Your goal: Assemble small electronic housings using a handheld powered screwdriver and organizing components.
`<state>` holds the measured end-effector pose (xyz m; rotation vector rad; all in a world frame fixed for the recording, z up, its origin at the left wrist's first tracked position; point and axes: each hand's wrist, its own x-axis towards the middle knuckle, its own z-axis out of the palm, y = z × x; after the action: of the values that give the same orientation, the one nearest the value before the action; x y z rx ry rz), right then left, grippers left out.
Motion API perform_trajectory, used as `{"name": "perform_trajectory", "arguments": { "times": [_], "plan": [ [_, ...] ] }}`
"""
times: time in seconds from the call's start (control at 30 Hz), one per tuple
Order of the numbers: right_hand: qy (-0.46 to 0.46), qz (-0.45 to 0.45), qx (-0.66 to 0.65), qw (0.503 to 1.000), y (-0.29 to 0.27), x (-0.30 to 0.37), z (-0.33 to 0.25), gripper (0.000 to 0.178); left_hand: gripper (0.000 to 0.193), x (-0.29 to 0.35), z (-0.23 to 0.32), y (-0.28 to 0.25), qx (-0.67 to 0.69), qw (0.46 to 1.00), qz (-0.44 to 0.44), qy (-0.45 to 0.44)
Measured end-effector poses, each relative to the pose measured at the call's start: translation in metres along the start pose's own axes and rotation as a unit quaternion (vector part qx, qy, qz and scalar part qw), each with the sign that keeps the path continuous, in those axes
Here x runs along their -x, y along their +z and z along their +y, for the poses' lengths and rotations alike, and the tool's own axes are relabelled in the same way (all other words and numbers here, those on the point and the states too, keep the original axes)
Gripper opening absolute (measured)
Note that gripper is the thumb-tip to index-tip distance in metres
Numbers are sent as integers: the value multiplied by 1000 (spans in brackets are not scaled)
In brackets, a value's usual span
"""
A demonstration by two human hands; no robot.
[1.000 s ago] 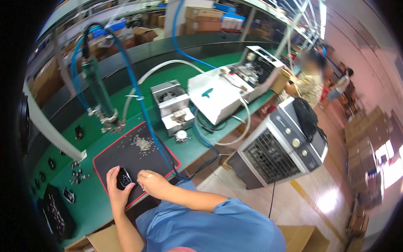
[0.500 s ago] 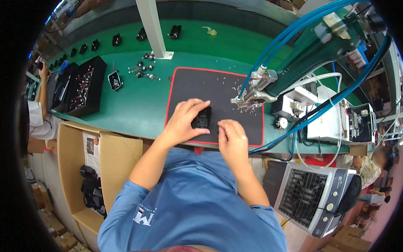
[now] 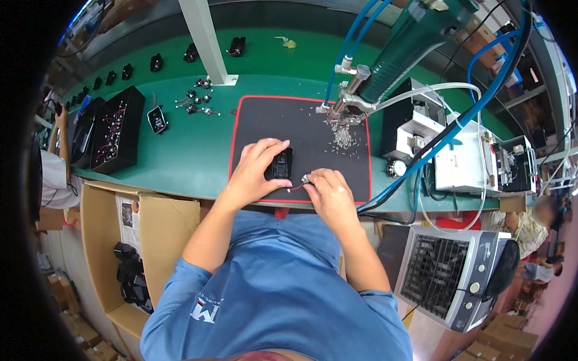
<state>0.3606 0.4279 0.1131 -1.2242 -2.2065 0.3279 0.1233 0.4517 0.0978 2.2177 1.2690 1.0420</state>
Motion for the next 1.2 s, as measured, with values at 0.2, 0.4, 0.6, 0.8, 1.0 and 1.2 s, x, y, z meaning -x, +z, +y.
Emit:
{"name": "perform_trajectory", "arguments": {
  "times": [0.2,0.4,0.6,0.8,1.0,1.2],
  "plan": [
    [47,14,26,998,11,-1,-13,26,95,0,1,1,-2,1000,-2,-1],
    [80,26,14,996,8,-10,-17,19,94,0,-1,0,-3,1000,4,9],
    [65,48,-21,997,7,-6,-9,16,92,-1,0,-1,2,1000,-4,13],
    [25,126,-67,989,20,-20,-39,14,90,-1,-1,3,3,1000,0,31],
    [30,117,-45,992,36,-26,-40,18,84,-2,-5,7,-19,998,31,51],
    [6,122,-25,992,33,-37,-47,15,78,-2,-6,1,-25,997,48,57]
  ]
}}
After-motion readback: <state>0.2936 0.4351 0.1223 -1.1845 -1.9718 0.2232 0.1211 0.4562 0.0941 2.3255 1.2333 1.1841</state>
